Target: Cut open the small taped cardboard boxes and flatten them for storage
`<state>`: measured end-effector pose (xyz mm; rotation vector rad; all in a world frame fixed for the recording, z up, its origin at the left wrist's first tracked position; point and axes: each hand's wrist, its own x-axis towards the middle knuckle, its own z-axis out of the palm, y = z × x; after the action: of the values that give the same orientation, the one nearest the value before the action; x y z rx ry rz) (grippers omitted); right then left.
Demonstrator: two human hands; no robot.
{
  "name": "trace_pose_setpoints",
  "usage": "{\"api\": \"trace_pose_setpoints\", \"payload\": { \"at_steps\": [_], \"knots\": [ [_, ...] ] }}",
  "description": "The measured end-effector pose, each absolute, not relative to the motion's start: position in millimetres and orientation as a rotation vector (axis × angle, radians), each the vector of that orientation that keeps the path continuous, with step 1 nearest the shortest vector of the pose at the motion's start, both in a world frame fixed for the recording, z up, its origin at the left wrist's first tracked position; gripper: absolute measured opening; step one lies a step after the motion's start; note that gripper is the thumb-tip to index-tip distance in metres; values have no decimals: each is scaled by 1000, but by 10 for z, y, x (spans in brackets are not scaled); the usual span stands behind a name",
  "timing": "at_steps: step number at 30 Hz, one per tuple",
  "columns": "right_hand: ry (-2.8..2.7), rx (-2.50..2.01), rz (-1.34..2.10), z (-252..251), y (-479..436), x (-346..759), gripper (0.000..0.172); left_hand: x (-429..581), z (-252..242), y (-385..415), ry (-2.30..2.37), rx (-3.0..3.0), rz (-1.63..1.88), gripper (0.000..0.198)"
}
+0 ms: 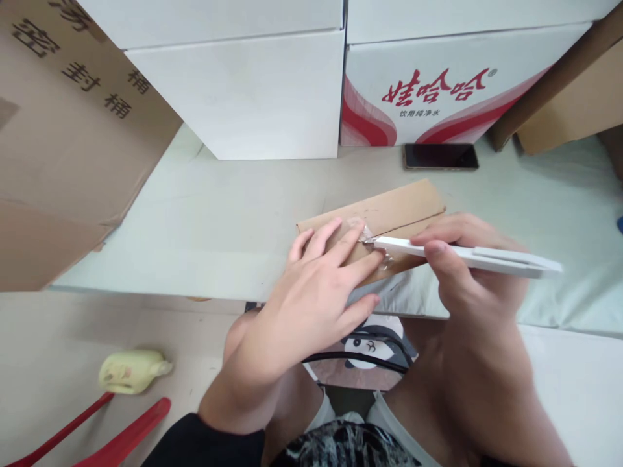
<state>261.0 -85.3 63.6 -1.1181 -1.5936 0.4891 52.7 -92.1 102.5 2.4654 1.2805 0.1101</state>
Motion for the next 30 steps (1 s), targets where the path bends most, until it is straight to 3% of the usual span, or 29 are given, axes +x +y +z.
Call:
{"api": "trace_pose_setpoints", "payload": {
  "at_steps": [30],
  "knots": [
    [-1551,-1137,495,639,-850,2653,17,520,1017,-915,1289,2466,78,49]
  ]
}}
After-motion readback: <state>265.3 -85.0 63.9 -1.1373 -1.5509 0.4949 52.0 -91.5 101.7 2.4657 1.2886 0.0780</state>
